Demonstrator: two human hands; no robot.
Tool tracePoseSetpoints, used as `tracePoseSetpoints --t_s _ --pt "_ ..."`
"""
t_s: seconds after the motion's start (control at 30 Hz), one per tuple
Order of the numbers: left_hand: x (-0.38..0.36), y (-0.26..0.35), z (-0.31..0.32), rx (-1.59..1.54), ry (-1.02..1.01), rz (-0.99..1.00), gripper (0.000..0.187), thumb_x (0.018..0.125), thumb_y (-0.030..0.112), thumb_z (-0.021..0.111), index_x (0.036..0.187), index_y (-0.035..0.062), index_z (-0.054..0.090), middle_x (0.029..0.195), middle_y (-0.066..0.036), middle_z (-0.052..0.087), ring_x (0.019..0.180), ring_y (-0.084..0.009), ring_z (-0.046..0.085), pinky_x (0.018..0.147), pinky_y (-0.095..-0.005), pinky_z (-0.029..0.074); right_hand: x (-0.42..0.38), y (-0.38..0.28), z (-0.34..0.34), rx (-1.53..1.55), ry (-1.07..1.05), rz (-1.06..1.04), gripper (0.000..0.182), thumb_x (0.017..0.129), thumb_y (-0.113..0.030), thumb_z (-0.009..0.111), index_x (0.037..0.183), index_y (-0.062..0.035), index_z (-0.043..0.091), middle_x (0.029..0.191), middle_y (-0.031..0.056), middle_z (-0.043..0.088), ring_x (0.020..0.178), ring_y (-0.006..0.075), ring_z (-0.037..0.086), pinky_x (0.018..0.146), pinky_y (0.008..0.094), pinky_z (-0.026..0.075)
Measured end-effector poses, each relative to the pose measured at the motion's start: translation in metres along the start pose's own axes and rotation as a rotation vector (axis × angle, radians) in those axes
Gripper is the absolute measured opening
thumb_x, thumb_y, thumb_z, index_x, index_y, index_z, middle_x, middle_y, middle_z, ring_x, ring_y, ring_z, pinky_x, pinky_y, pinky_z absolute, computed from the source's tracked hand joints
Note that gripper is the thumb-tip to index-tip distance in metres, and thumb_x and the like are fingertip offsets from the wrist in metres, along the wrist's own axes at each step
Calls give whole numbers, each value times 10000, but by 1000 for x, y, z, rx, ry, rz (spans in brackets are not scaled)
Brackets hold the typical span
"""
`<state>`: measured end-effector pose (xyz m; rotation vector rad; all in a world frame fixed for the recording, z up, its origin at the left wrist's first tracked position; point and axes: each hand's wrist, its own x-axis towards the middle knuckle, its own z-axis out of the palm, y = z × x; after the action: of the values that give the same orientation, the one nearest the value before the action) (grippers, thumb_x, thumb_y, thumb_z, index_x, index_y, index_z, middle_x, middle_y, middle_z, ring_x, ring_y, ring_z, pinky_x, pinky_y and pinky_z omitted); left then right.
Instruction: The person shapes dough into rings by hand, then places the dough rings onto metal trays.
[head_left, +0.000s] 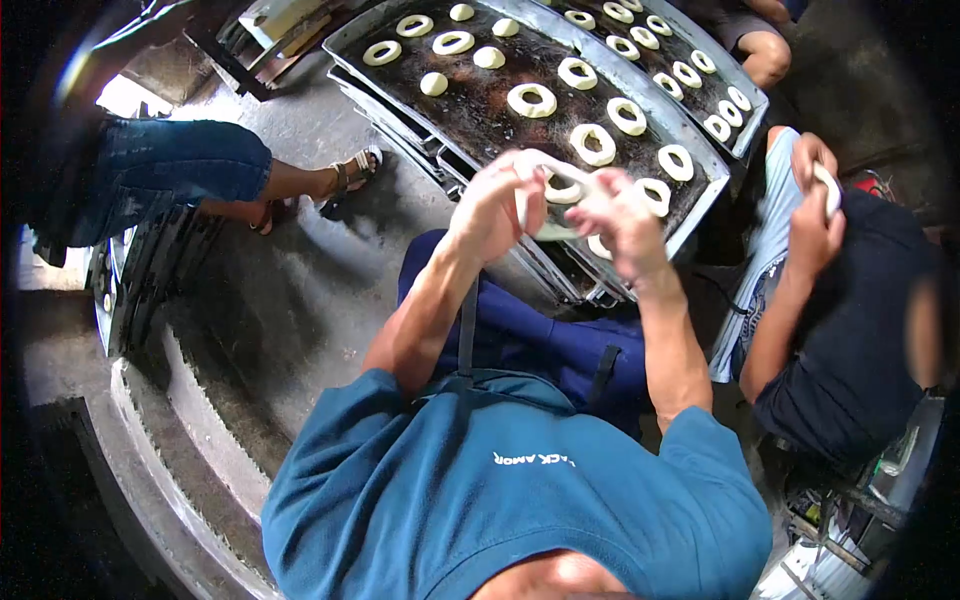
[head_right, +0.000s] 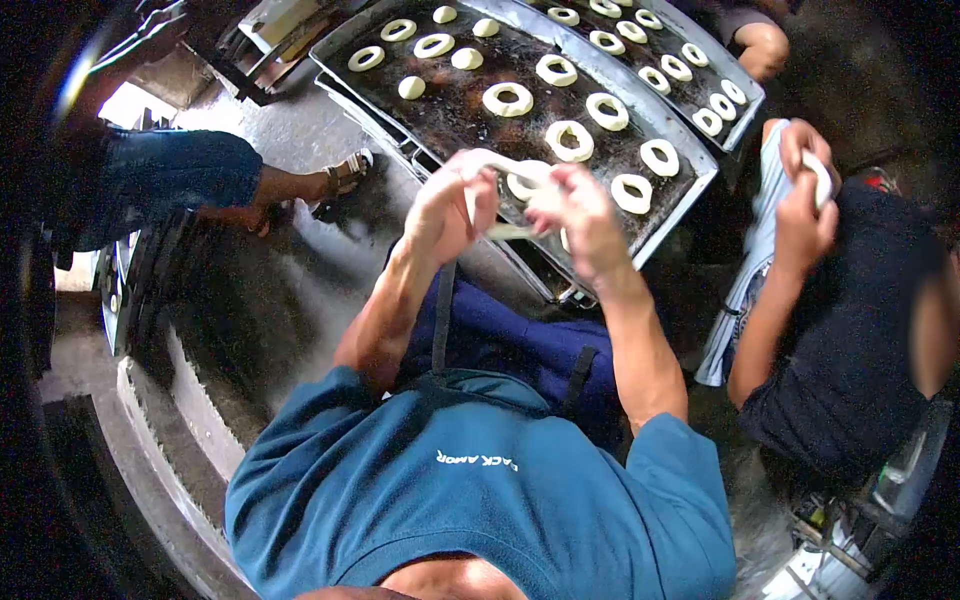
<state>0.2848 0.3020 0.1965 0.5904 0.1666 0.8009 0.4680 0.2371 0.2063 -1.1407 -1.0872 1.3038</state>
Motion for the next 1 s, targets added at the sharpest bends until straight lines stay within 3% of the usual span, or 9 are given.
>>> tracePoseSetpoints --t_s 0.07,0.13,0.2,0.33,0.4,0.5,0.6,0.8,1.0 --pt "-14 -14 0 243 127 -331 255 823 217 653 962 15 584 588 -23 549 458 -97 477 452 -220 397 9 -18 -12 432 95 -8 312 832 1 576 1103 20 422 857 110 590 643 140 564 638 262 501" --pt "-11 0 7 411 -77 -234 260 825 228 666 958 15 601 607 -18 553 506 -96 508 469 -210 381 9 -4 9 526 63 34 351 820 -12 567 1140 11 425 850 111 602 721 133 589 621 253 476" --pt "-6 9 6 109 331 236 218 865 225 623 899 12 589 614 14 508 543 -86 464 536 -244 386 2 6 15 132 -209 188 200 845 -66 602 1020 -5 525 847 56 600 715 100 573 630 237 464" --pt "-38 1 -53 27 109 208 171 887 192 593 920 25 579 578 33 383 531 -92 397 701 -323 499 31 -25 5 -87 -188 139 110 873 -100 586 897 7 580 761 43 601 642 91 563 622 229 469" --pt "-43 -13 -61 -127 200 275 221 877 155 609 1051 29 556 843 -34 565 781 -155 563 876 -416 490 60 -24 21 -253 -168 63 136 875 -129 596 867 5 580 731 34 593 615 80 556 579 219 454" --pt "-58 -1 -73 230 401 173 556 871 155 624 1356 29 382 1315 -138 464 1164 -249 511 962 -399 446 108 -17 45 -685 -193 0 207 839 -212 614 825 -7 594 636 33 578 576 89 546 529 245 432" --pt "-90 16 -87 356 478 165 465 890 151 595 1310 17 446 1313 -119 477 1170 -234 509 929 -375 464 167 11 58 -835 -312 21 226 847 -245 620 791 -32 568 633 -4 544 570 69 519 528 226 416" --pt "-176 31 -118 495 681 199 334 922 150 539 1221 2 524 1200 -132 570 1083 -224 568 885 -342 483 211 67 63 -339 -99 198 343 884 -400 594 779 -74 574 619 11 555 471 87 511 404 226 391" --pt "-266 13 -156 522 973 51 336 917 174 546 1207 4 532 1152 -135 593 1041 -219 586 878 -355 484 202 74 61 -697 -5 252 319 897 -372 532 905 -64 612 779 92 637 639 184 636 455 312 491"
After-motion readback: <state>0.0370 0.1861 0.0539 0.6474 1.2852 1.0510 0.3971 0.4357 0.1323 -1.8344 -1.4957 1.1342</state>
